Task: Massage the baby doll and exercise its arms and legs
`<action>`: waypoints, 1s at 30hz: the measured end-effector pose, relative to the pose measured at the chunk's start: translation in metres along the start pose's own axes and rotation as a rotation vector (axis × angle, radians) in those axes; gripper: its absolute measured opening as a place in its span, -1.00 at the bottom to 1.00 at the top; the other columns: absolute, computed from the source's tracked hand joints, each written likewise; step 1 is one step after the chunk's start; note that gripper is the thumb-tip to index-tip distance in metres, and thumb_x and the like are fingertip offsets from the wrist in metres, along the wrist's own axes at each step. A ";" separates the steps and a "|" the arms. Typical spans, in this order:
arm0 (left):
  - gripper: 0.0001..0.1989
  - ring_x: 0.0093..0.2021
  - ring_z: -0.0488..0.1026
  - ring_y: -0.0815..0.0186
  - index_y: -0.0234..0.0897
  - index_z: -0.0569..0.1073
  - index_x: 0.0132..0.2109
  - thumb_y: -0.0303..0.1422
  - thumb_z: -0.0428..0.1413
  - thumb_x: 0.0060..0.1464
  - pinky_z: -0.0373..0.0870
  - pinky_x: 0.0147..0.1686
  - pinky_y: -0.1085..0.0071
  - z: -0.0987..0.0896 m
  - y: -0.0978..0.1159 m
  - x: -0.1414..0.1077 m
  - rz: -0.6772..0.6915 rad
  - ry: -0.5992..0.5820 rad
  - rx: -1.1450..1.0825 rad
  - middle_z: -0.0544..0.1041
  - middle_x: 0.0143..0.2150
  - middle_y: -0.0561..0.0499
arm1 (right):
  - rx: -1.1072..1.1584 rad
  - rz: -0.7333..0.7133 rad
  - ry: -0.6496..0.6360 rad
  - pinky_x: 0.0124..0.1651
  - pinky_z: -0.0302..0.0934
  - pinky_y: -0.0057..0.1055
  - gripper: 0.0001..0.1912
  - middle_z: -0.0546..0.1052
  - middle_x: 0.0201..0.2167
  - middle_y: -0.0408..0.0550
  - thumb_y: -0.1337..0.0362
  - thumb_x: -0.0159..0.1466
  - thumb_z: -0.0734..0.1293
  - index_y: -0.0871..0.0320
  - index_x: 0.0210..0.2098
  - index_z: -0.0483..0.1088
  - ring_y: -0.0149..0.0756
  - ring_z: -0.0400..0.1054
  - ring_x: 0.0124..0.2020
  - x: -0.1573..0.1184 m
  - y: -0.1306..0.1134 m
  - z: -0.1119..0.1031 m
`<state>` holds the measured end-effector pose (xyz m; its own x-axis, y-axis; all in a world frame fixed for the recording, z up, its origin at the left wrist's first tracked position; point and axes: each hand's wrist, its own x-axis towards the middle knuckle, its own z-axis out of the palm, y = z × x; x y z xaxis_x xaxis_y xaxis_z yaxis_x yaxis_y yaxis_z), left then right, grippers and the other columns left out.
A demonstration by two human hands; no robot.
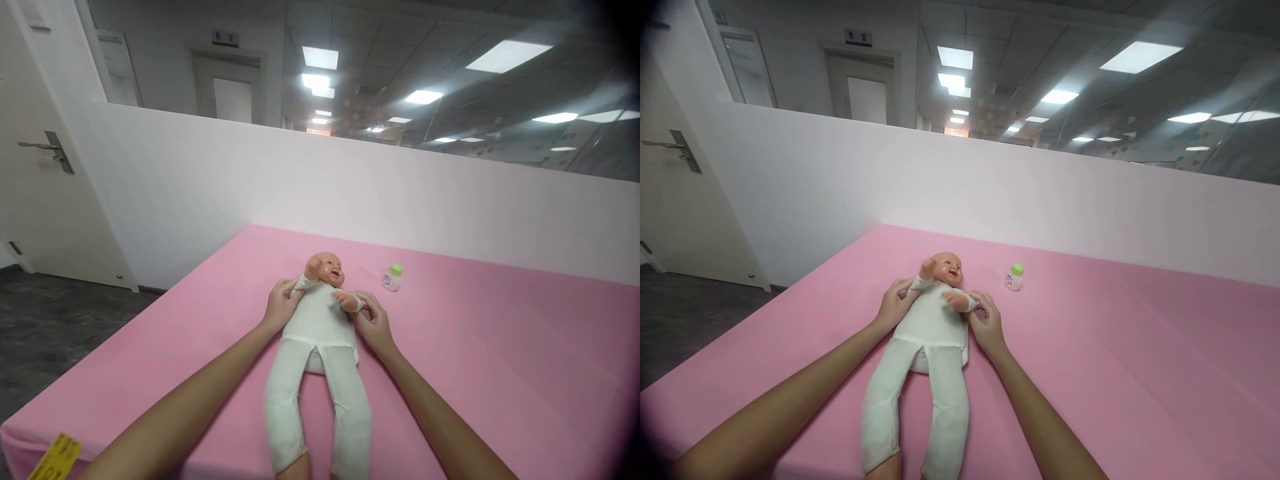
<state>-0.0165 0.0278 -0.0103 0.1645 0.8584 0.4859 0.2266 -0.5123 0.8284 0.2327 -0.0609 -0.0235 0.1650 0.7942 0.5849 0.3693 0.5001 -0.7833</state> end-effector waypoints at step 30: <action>-0.69 0.02 0.44 0.20 -0.16 0.61 -0.08 -0.49 0.08 0.08 0.43 -0.10 0.32 -0.002 0.007 -0.002 0.184 0.029 0.030 0.45 -0.05 -0.06 | -0.111 -0.156 -0.016 0.19 0.25 -0.04 -0.64 0.53 -0.02 -0.01 0.42 0.20 0.29 -0.02 -0.07 0.54 -0.05 0.36 0.10 -0.001 -0.001 -0.001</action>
<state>-0.0166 0.0229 -0.0047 0.1784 0.7503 0.6366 0.2242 -0.6610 0.7161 0.2328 -0.0623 -0.0235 0.0839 0.7157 0.6934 0.4885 0.5769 -0.6546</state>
